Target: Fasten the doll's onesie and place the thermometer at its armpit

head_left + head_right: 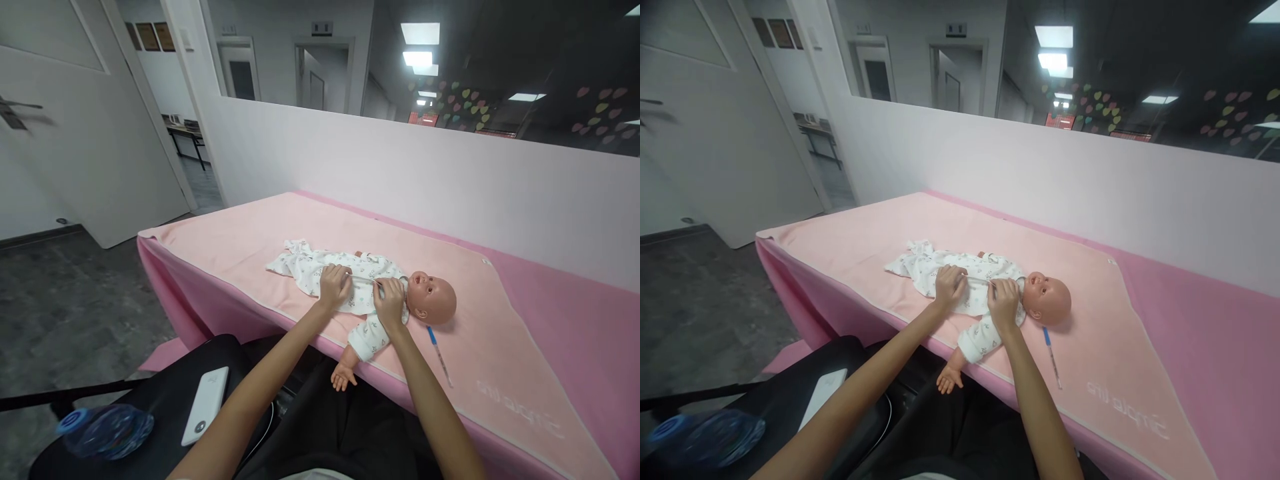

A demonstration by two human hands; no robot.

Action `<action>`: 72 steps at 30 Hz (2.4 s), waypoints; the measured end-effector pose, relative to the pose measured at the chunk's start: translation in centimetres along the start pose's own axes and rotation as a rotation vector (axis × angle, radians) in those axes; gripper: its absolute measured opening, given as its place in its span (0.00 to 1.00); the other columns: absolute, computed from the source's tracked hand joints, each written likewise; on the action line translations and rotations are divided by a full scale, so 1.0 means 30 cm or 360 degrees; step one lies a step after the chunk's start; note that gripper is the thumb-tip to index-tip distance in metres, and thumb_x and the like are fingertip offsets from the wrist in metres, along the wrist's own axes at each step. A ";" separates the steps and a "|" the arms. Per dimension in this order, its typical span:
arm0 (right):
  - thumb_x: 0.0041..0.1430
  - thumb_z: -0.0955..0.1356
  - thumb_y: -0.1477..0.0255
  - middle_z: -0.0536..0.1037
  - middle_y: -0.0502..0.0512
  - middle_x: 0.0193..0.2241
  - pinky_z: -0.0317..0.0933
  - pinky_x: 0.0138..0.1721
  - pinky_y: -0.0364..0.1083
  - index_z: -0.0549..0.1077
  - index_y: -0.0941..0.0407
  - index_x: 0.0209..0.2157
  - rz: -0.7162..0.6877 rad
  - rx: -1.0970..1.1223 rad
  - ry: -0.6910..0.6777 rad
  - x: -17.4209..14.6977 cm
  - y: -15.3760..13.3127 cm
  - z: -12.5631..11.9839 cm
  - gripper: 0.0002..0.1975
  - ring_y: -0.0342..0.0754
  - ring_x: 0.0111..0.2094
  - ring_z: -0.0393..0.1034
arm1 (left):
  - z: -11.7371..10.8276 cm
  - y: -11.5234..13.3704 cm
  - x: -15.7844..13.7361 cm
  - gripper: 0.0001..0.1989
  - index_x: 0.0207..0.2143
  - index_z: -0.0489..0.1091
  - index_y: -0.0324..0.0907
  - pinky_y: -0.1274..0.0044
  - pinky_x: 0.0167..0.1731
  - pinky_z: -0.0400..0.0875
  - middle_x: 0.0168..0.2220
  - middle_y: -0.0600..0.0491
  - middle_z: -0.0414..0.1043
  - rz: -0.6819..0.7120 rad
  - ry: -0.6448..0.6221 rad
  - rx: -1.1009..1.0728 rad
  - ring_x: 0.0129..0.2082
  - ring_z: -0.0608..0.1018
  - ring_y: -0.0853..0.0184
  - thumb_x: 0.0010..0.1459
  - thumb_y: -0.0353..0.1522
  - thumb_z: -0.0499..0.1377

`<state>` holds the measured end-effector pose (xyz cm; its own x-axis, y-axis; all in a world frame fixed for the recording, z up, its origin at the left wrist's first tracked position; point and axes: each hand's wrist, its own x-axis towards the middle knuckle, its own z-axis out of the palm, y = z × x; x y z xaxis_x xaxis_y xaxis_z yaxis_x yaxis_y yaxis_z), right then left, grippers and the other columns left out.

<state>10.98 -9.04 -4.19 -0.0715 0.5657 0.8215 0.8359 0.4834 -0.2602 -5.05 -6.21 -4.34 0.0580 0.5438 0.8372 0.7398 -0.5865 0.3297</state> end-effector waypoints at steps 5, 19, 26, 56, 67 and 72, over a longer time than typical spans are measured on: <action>0.60 0.58 0.73 0.73 0.54 0.27 0.53 0.40 0.47 0.68 0.55 0.29 -0.0001 0.0000 0.0017 0.001 0.005 0.005 0.10 0.47 0.32 0.63 | -0.002 0.006 0.003 0.03 0.27 0.64 0.42 0.71 0.32 0.57 0.24 0.53 0.68 0.0045 -0.0073 0.0047 0.28 0.66 0.64 0.47 0.29 0.52; 0.59 0.60 0.72 0.74 0.53 0.27 0.53 0.40 0.45 0.69 0.57 0.29 -0.0024 -0.0014 0.0036 0.008 0.010 0.007 0.09 0.46 0.32 0.63 | 0.004 0.008 0.010 0.05 0.27 0.65 0.42 0.71 0.35 0.57 0.24 0.53 0.69 -0.0052 -0.0106 0.0076 0.29 0.68 0.65 0.50 0.28 0.50; 0.59 0.60 0.73 0.74 0.52 0.27 0.53 0.40 0.45 0.69 0.56 0.29 -0.0032 -0.0025 0.0018 0.011 0.007 0.006 0.09 0.45 0.32 0.63 | 0.013 0.003 0.009 0.06 0.28 0.65 0.43 0.71 0.36 0.57 0.24 0.54 0.70 -0.0077 -0.0038 0.0064 0.28 0.68 0.65 0.50 0.26 0.50; 0.56 0.59 0.73 0.70 0.55 0.22 0.51 0.27 0.46 0.69 0.54 0.25 0.0393 -0.1090 -0.0362 -0.433 0.141 -0.420 0.10 0.50 0.26 0.65 | 0.124 -0.010 0.256 0.18 0.25 0.70 0.40 0.77 0.28 0.63 0.21 0.54 0.68 -0.0667 -0.1203 -0.0957 0.25 0.70 0.67 0.50 0.45 0.54; 0.59 0.55 0.74 0.71 0.53 0.23 0.49 0.24 0.45 0.66 0.54 0.35 0.0448 -0.0892 -0.0118 -0.248 0.081 -0.509 0.11 0.47 0.23 0.63 | 0.145 0.078 0.471 0.02 0.26 0.65 0.40 0.74 0.30 0.60 0.24 0.49 0.69 0.0040 -0.1094 -0.0189 0.29 0.73 0.62 0.50 0.27 0.54; 0.54 0.56 0.80 0.72 0.55 0.26 0.51 0.27 0.44 0.66 0.55 0.31 0.0110 -0.0572 -0.0168 0.008 0.050 -0.385 0.11 0.48 0.27 0.63 | 0.146 0.143 0.485 0.09 0.32 0.65 0.42 0.75 0.26 0.57 0.26 0.48 0.69 0.0902 -0.0963 0.0268 0.25 0.73 0.64 0.53 0.23 0.48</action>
<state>18.49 -15.91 1.48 -0.0485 0.6635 0.7466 0.9770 0.1871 -0.1028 1.90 1.81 7.34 0.7639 0.4501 0.4624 0.5776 -0.7964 -0.1791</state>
